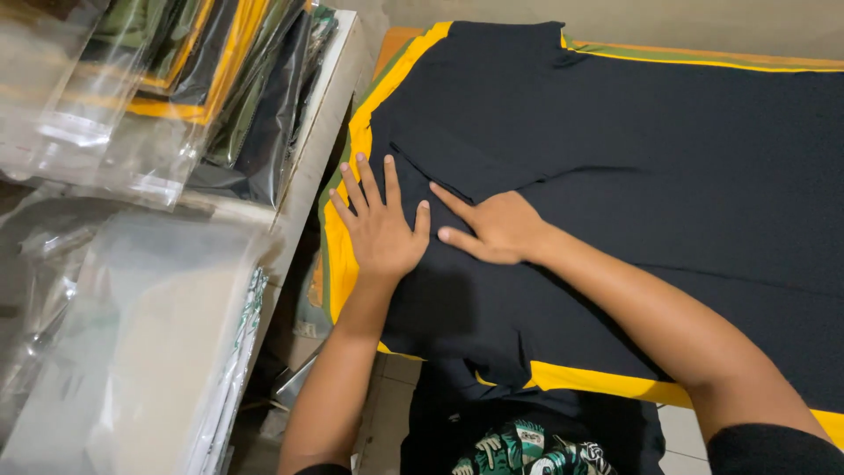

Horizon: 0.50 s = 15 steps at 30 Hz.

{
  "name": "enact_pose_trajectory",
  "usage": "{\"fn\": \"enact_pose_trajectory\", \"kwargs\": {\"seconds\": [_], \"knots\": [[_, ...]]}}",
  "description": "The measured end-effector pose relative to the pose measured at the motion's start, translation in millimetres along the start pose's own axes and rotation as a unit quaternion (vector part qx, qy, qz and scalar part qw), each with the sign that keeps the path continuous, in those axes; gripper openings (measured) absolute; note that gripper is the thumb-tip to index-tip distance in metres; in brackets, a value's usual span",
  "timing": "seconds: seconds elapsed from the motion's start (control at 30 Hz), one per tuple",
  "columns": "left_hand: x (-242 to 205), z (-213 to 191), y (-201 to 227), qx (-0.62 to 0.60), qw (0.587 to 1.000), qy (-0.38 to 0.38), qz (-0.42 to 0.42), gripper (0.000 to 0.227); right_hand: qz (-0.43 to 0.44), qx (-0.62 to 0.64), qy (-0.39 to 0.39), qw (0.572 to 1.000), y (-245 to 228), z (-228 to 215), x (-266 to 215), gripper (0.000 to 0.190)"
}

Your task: The person folds a black t-shirt with yellow trim on a table, then places it into a clear plastic bag and sets it aside. The person repeats the folding and bagging process with a second identical t-shirt.

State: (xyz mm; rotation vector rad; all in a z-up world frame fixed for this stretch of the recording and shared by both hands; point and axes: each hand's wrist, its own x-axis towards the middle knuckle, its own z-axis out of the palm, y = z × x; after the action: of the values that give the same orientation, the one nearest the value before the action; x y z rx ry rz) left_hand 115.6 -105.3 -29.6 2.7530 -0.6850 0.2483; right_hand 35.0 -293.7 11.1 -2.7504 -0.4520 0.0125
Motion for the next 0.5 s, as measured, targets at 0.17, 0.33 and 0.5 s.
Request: {"fn": "enact_pose_trajectory", "kwargs": {"seconds": [0.17,0.33,0.5], "knots": [[-1.3,-2.4,5.1,0.017,0.999,0.028,0.026,0.071,0.051,-0.067,0.033,0.996,64.0,25.8,51.8,0.073],[3.8,15.5,-1.6,0.070,0.989,0.041,0.122,0.063,0.121,-0.093,0.007,0.988,91.1,12.8,86.2,0.071],[6.7,16.0,-4.2,-0.081,0.971,0.025,0.224,0.053,0.197,-0.042,0.024,0.979,111.0,7.4,98.6,0.074]]}}
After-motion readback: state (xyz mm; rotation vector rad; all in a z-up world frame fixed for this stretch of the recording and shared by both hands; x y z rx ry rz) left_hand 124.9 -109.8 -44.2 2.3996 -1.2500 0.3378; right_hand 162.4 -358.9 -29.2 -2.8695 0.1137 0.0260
